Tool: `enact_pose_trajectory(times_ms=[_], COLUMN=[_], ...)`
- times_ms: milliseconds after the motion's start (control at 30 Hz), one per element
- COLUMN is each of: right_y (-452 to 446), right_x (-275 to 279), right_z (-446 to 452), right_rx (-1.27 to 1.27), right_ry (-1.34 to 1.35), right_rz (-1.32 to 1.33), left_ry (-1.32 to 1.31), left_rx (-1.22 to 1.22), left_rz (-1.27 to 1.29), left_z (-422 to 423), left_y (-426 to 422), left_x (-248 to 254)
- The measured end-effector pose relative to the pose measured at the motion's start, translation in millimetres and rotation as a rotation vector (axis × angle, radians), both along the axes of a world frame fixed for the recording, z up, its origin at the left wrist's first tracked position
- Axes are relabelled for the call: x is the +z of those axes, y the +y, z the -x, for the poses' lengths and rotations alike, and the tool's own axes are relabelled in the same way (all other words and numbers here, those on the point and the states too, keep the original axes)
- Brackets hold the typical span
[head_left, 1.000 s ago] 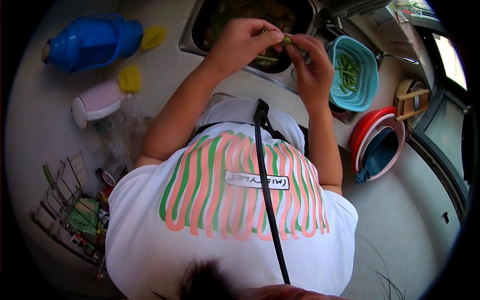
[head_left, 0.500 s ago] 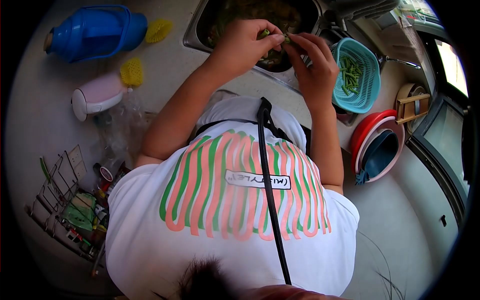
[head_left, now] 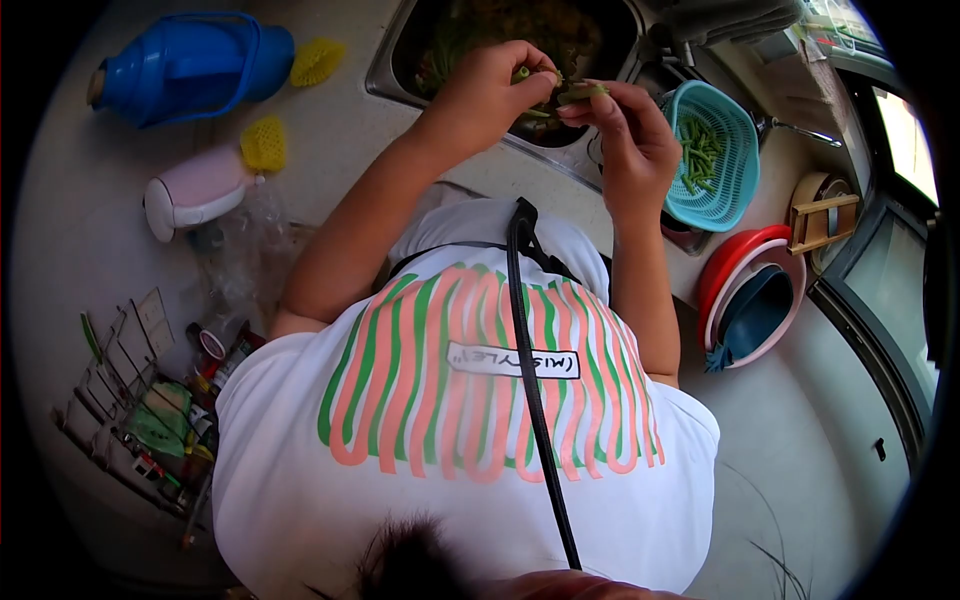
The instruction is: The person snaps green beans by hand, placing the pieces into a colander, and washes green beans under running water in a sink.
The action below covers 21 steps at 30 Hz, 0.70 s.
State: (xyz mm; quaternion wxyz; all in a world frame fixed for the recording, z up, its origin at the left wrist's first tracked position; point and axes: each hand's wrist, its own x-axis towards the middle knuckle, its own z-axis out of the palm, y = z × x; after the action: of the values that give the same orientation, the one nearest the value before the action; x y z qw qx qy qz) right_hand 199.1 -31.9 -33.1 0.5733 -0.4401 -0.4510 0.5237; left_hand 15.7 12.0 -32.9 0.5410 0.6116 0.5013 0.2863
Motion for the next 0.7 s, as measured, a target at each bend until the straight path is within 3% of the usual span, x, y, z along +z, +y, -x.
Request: enact_pose_trajectory(times_ms=[67,167,233,367,533,633,700], right_y=[0,-3,-6,-19,-28,-13,2], right_x=[-3,0,-3,-16,-23,-14,-5], right_z=[-3,-16,-36,-91,-105,-71,-44], right_rx=[0.012,-0.085,-0.261,-0.735,-0.658,-0.351,-0.098], right_ry=[0.268,0.218,0.05,-0.452,-0.627,-0.42,-0.564], right_rz=[0.126,0.14,0.072,0.178,0.191,0.11,-0.008], left_ry=[-0.037,-0.044,-0.108,-0.265,-0.387,-0.326,-0.243], left_rx=[0.053,0.061,0.065,0.041,-0.009,-0.009,-0.077], left_rz=[0.0,0.05,0.021,0.044,0.091,-0.031,-0.078], left_z=[1,2,0,0,-3,-14,-16], left_y=[0,1,0,1,7,4,5], left_x=[-7,-4,-12,-26,-29,-21,-18])
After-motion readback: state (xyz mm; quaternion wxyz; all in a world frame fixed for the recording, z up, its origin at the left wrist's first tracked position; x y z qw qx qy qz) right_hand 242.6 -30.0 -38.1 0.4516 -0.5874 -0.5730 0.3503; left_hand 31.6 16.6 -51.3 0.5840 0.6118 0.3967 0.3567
